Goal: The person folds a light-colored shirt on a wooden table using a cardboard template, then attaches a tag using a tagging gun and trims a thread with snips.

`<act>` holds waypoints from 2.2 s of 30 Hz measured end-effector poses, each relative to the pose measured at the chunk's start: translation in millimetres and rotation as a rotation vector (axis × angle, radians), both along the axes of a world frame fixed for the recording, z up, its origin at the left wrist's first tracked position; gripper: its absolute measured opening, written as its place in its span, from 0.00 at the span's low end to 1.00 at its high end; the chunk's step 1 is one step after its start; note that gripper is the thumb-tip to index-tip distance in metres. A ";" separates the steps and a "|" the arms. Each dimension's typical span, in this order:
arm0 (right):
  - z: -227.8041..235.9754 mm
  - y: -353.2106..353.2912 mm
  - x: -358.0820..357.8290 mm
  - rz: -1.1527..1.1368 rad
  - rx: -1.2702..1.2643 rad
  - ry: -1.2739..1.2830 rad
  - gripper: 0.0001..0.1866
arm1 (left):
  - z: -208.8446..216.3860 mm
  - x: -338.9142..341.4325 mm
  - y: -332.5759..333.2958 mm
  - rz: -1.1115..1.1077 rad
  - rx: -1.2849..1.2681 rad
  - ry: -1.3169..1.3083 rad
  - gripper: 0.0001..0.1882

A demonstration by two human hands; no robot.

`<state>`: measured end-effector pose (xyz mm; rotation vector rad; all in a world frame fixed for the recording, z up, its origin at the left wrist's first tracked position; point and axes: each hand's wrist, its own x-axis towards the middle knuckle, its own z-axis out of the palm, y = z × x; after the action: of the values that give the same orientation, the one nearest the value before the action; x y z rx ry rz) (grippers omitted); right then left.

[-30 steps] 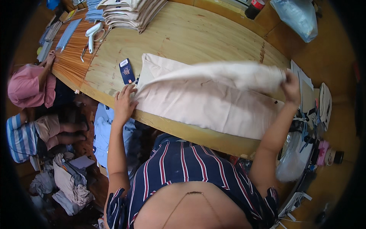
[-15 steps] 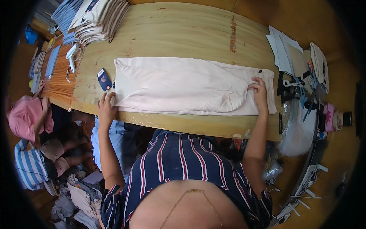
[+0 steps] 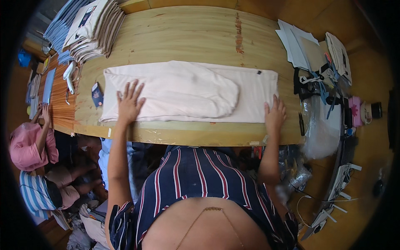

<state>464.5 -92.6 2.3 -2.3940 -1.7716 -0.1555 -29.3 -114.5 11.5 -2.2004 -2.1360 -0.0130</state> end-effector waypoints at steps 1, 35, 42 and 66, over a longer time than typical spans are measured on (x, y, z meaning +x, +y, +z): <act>6.7 -10.1 -14.2 -0.012 0.061 0.074 0.26 | 5.6 -10.9 0.9 0.034 -0.030 0.019 0.27; 26.6 -32.1 -165.4 1.045 0.199 0.571 0.12 | 36.9 147.4 85.8 0.111 0.008 -0.749 0.34; 11.2 98.3 -112.9 0.699 0.265 0.698 0.07 | 5.7 193.6 171.5 -0.342 0.034 -0.550 0.17; -2.2 9.3 -90.4 0.374 0.408 0.789 0.07 | 35.4 222.0 122.6 -0.512 0.265 -0.489 0.31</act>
<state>374.1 -83.4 0.1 -1.4920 -1.5456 0.3835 192.7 8.1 46.9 -2.6907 -1.5345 -0.8849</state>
